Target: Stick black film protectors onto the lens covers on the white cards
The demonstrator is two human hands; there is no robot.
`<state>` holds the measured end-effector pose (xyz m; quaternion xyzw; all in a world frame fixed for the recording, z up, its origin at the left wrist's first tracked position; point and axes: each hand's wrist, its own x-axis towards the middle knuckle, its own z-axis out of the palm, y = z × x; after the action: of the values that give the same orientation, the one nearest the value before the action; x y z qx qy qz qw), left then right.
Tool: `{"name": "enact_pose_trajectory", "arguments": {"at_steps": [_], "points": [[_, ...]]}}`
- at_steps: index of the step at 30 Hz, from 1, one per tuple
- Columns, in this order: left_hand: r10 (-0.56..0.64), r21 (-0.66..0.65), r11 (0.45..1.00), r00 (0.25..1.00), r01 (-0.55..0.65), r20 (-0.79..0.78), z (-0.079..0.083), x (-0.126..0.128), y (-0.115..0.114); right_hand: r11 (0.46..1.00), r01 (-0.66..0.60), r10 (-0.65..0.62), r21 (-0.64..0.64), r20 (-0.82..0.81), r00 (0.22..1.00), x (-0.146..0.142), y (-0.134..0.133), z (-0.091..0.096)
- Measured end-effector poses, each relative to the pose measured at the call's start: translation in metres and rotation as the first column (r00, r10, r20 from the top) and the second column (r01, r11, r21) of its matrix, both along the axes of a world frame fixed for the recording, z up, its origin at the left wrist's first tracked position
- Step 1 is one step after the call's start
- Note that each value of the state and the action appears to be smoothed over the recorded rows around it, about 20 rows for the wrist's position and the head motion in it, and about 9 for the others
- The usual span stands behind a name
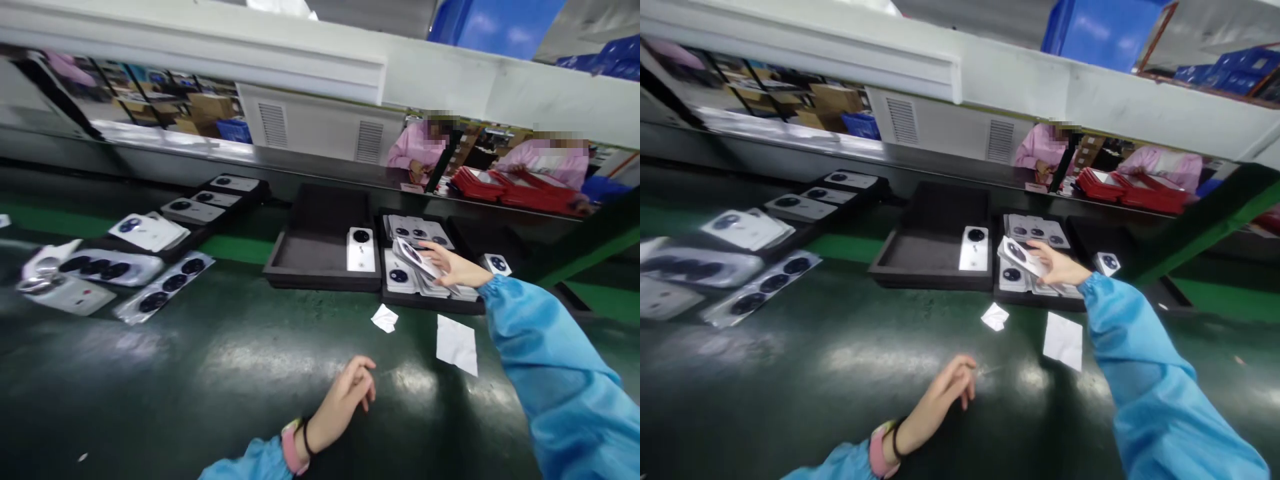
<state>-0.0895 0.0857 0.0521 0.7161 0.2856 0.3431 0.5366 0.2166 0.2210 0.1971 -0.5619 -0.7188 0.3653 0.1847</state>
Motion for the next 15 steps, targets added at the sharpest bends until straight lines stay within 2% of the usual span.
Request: {"name": "enact_pose_trajectory", "arguments": {"at_steps": [3,7,12,15], "points": [[0.034,-0.159,0.987,0.999,-0.029,0.029,-0.005,0.016,0.019,0.996,-0.084,0.082,0.036,0.073,0.994,-0.006,-0.002,0.002],[0.074,-0.212,0.975,0.996,-0.064,0.041,-0.007,0.031,0.024,0.986,-0.137,0.114,0.096,0.21,0.971,-0.011,0.012,0.0],[0.148,-0.065,0.987,0.988,-0.146,0.035,0.001,0.028,0.017,0.955,-0.222,0.156,0.197,0.3,0.941,-0.004,0.037,-0.012],[0.207,0.045,0.977,0.978,-0.207,0.017,0.009,0.018,0.02,0.935,-0.277,0.135,0.22,0.502,0.854,0.001,0.052,-0.025]]}}
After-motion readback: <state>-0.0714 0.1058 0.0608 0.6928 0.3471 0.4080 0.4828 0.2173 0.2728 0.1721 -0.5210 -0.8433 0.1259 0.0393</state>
